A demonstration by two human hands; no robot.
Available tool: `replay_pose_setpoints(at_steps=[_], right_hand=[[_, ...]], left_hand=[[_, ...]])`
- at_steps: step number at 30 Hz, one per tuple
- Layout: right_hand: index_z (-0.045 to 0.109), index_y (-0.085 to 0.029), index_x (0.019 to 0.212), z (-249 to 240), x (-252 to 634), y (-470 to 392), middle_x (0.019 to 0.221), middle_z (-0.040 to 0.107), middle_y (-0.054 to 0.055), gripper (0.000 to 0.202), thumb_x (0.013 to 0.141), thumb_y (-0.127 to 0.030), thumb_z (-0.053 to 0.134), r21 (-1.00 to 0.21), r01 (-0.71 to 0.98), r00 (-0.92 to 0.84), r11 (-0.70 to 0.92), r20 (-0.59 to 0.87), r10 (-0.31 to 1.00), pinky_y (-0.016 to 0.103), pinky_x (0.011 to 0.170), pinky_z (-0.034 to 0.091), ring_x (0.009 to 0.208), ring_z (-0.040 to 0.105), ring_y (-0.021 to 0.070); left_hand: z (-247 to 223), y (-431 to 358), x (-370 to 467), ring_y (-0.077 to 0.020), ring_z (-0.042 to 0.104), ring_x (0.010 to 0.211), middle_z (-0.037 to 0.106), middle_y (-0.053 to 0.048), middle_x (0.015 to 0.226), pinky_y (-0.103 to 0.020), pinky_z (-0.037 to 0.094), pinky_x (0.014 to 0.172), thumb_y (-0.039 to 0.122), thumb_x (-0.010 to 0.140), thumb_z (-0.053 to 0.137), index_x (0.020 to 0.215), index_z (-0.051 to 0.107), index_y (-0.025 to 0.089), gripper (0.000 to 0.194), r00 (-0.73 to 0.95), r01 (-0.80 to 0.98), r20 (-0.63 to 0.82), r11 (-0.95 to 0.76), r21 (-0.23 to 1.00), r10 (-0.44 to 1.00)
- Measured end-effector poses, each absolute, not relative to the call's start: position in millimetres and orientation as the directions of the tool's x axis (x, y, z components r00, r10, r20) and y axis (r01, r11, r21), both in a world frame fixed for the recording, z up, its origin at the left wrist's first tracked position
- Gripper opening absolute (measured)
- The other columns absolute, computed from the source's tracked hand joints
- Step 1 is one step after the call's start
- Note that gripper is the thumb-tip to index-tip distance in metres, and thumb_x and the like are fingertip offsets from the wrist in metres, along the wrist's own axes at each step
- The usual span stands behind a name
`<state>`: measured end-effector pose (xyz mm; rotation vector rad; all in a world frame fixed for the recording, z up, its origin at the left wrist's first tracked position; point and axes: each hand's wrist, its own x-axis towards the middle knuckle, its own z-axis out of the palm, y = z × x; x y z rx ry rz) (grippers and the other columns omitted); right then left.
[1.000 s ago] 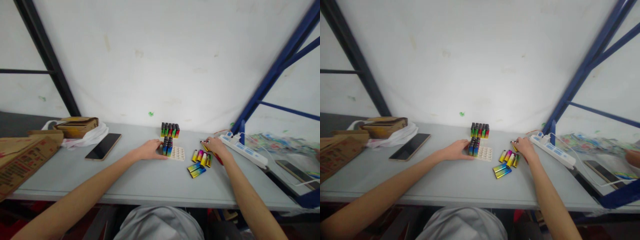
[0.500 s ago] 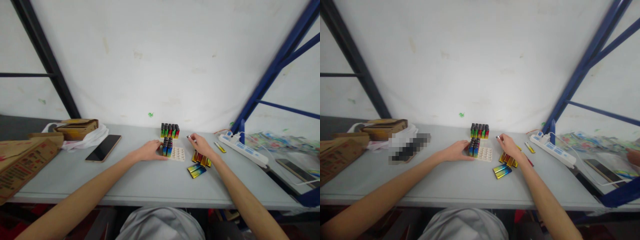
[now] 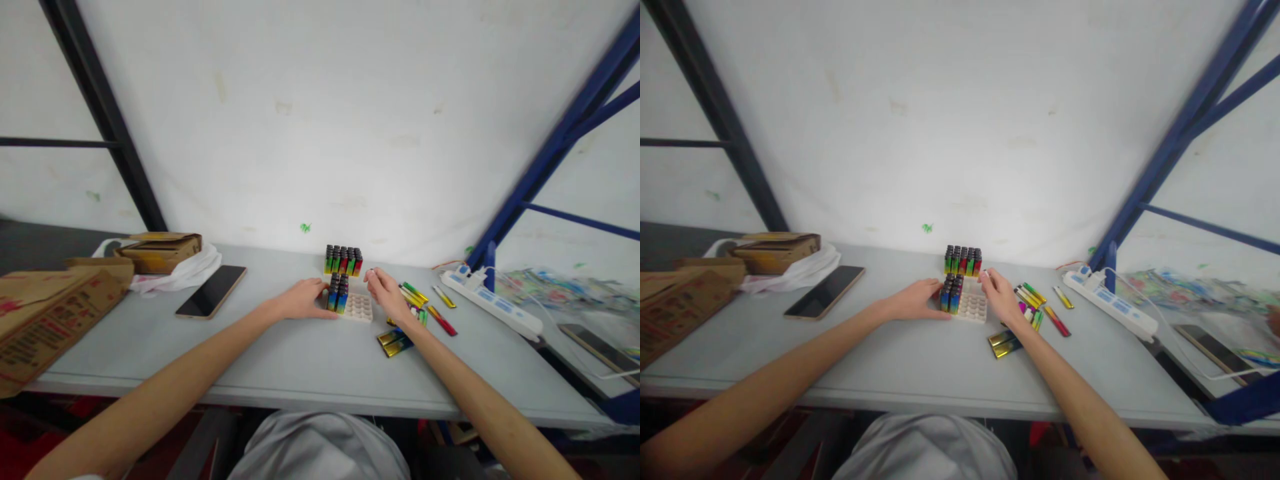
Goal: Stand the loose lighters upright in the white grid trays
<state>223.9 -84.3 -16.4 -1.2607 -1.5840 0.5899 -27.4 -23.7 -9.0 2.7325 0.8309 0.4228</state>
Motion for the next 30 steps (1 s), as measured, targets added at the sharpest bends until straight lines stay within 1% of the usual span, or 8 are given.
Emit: replay_pose_setpoints(at_steps=[5,9,14,18,23,25,28,30], right_hand=[[0.039,-0.022,0.064,-12.2,216.9,-90.8,0.058,0.033,-0.006,0.05,0.094,-0.06,0.05,-0.723,0.598,0.092,0.346,0.491,0.866,0.027,0.056,0.027,0.058,0.033,0.0123],[0.031,-0.023,0.059,-11.5,214.4,-92.8,0.055,0.027,-0.006,0.044,0.088,-0.046,0.054,-0.726,0.606,0.132,0.325,0.495,0.859,0.027,0.055,0.022,0.056,0.029,0.0111],[0.033,-0.023,0.059,-12.4,213.0,-92.3,0.054,0.031,-0.006,0.035,0.084,-0.039,0.053,-0.726,0.61,0.136,0.317,0.491,0.861,0.027,0.054,0.024,0.055,0.031,0.0119],[0.035,-0.023,0.06,-12.9,213.4,-91.4,0.053,0.033,-0.005,0.04,0.088,-0.043,0.053,-0.711,0.634,0.109,0.305,0.473,0.874,0.027,0.053,0.026,0.055,0.033,0.013],[0.044,-0.023,0.071,-11.4,215.5,-91.9,0.059,0.04,-0.003,0.047,0.097,-0.062,0.046,-0.707,0.62,0.038,0.341,0.461,0.887,0.027,0.053,0.035,0.057,0.04,0.0144],[0.052,-0.024,0.082,-10.9,215.7,-91.8,0.069,0.051,0.0,0.045,0.098,-0.065,0.042,-0.751,0.548,-0.033,0.368,0.42,0.907,0.027,0.054,0.043,0.061,0.049,0.0165],[0.059,-0.025,0.095,-10.4,214.8,-91.4,0.095,0.06,0.007,0.045,0.096,-0.067,0.044,-0.767,0.48,-0.103,0.426,0.433,0.896,0.031,0.06,0.053,0.081,0.06,0.0218],[0.06,-0.024,0.091,-10.2,214.4,-91.5,0.094,0.061,0.007,0.044,0.097,-0.065,0.045,-0.73,0.515,-0.103,0.449,0.468,0.878,0.031,0.063,0.054,0.086,0.059,0.0224]], left_hand=[[-9.0,-23.6,-27.6,-0.0297,0.067,0.098,0.072,-0.013,0.111,-0.033,0.05,0.083,0.069,0.077,0.071,0.111,0.068,0.014,0.065,0.789,0.51,0.204,-0.803,0.308,0.58],[-8.4,-23.9,-27.9,-0.0289,0.067,0.096,0.072,-0.012,0.108,-0.033,0.049,0.082,0.069,0.077,0.071,0.111,0.067,0.014,0.065,0.789,0.513,0.2,-0.802,0.305,0.58],[-7.7,-24.3,-27.8,-0.0292,0.066,0.093,0.071,-0.012,0.103,-0.033,0.049,0.077,0.07,0.077,0.069,0.106,0.067,0.014,0.063,0.786,0.524,0.189,-0.796,0.303,0.589],[-7.3,-24.4,-27.9,-0.0291,0.066,0.092,0.071,-0.012,0.103,-0.034,0.049,0.078,0.071,0.077,0.068,0.106,0.067,0.013,0.064,0.789,0.518,0.186,-0.797,0.31,0.585],[-7.1,-24.0,-28.0,-0.0291,0.065,0.093,0.071,-0.012,0.105,-0.034,0.049,0.081,0.071,0.076,0.07,0.108,0.067,0.014,0.066,0.785,0.512,0.189,-0.789,0.339,0.59],[-7.1,-23.3,-28.2,-0.0289,0.065,0.093,0.07,-0.012,0.104,-0.034,0.049,0.081,0.071,0.076,0.07,0.108,0.067,0.013,0.066,0.787,0.504,0.19,-0.79,0.349,0.587],[-5.9,-21.5,-29.4,-0.0272,0.065,0.09,0.07,-0.011,0.102,-0.033,0.049,0.079,0.069,0.075,0.071,0.108,0.068,0.013,0.065,0.799,0.485,0.179,-0.791,0.373,0.575],[-4.3,-20.2,-30.9,-0.0256,0.064,0.086,0.07,-0.009,0.1,-0.032,0.049,0.077,0.069,0.074,0.073,0.107,0.068,0.014,0.064,0.807,0.476,0.162,-0.788,0.391,0.568]])
